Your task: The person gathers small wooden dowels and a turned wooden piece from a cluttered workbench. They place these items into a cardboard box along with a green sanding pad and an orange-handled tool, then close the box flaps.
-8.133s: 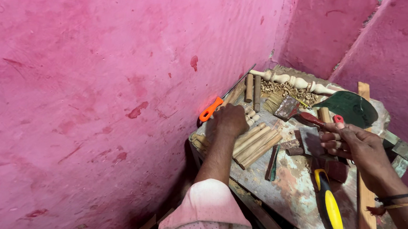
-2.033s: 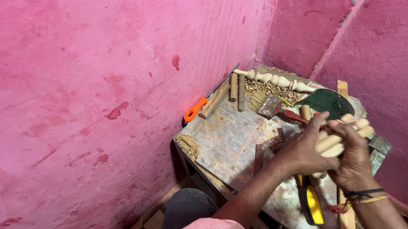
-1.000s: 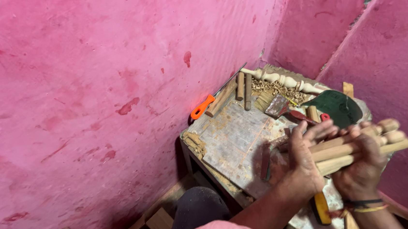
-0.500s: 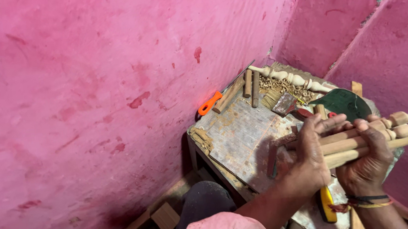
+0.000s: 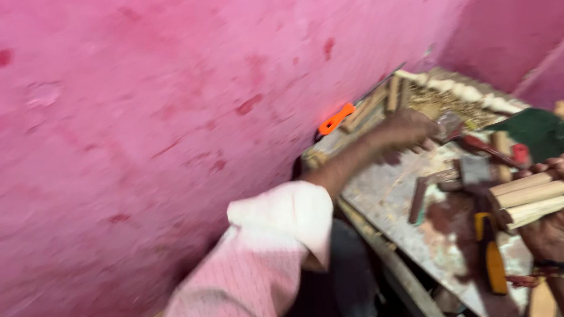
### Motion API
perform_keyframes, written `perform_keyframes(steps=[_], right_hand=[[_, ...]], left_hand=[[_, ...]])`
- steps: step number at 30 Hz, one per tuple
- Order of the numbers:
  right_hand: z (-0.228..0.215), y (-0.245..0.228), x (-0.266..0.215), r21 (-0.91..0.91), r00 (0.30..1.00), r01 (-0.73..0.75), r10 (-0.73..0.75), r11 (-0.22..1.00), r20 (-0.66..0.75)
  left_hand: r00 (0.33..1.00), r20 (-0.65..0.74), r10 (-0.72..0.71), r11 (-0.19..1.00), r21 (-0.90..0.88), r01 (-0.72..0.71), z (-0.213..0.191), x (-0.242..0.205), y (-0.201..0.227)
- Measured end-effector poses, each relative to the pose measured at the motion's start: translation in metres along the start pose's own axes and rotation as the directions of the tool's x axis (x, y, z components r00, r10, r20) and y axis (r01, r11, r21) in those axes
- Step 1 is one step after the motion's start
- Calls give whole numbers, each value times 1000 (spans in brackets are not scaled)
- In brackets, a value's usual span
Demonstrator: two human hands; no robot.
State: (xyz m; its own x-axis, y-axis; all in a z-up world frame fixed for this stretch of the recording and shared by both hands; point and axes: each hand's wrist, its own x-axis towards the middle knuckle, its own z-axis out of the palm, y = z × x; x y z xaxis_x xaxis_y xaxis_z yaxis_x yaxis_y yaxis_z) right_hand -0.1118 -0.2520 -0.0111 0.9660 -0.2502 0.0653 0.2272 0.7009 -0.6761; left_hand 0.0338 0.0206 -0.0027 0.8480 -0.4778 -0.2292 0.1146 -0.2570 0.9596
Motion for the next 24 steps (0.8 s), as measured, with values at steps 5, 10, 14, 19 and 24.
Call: perform_keyframes(steps=[5, 10, 14, 19, 24], right_hand=[[-7, 20, -10, 33, 987, -116, 111, 993, 112], [-10, 29, -6, -32, 981, -114, 117, 993, 153], [-9, 35, -8, -78, 978, -136, 146, 988, 146], [-2, 48, -17, -125, 986, -145, 154, 981, 64], [7, 48, -18, -155, 991, -135, 135, 979, -12]], left_hand=[[993, 93, 74, 760, 640, -117, -112, -109, -62], [943, -67, -326, 317, 932, 176, -148, -236, -195], [925, -175, -338, 304, 909, 283, -143, -298, -303], [861, -280, -424, 380, 809, 449, -117, -328, -395], [810, -297, -506, 384, 763, 520, -101, -325, -432]])
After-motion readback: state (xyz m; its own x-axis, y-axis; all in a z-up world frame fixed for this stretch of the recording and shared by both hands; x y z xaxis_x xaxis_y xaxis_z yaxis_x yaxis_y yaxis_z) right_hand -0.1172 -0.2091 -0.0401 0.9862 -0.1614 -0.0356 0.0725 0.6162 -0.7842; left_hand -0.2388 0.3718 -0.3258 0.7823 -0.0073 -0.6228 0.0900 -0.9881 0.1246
